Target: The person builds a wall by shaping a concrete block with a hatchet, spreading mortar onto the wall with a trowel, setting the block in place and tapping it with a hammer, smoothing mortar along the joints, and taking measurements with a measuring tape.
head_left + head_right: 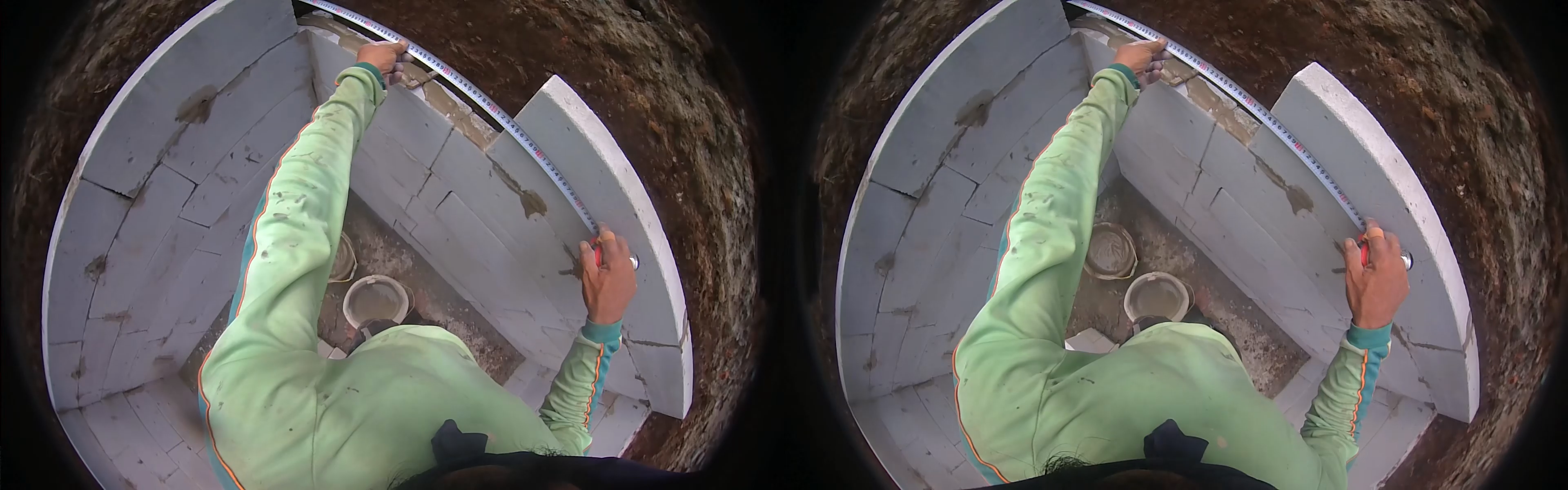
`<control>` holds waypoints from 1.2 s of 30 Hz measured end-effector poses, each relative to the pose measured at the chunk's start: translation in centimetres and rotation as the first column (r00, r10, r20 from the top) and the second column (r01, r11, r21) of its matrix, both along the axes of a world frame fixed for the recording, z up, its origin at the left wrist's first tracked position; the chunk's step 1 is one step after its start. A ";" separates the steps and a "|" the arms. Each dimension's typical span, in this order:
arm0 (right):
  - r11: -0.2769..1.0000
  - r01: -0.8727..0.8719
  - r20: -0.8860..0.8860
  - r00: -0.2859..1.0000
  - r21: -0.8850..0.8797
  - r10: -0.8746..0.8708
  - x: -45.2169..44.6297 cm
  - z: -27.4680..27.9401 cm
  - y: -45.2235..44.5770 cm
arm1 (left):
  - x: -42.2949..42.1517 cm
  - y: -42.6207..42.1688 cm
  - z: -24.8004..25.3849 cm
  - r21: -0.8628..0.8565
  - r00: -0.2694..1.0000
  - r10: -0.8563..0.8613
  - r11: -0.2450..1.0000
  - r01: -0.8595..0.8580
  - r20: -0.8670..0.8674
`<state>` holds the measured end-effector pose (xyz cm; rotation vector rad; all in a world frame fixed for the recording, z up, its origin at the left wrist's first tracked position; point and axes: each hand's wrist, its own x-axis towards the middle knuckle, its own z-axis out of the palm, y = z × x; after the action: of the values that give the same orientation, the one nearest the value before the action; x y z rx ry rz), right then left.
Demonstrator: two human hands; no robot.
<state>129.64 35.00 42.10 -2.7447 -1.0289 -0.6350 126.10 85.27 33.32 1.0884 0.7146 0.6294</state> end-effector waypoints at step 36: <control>0.998 0.045 -0.037 0.998 -0.035 -0.046 0.4 -0.6 -1.8 | 0.1 -3.0 0.0 -0.004 0.999 -0.034 0.999 0.034 0.041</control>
<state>130.08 33.22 41.48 -2.8052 -0.9811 -0.5751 126.17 82.26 33.28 1.0783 0.6612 0.6190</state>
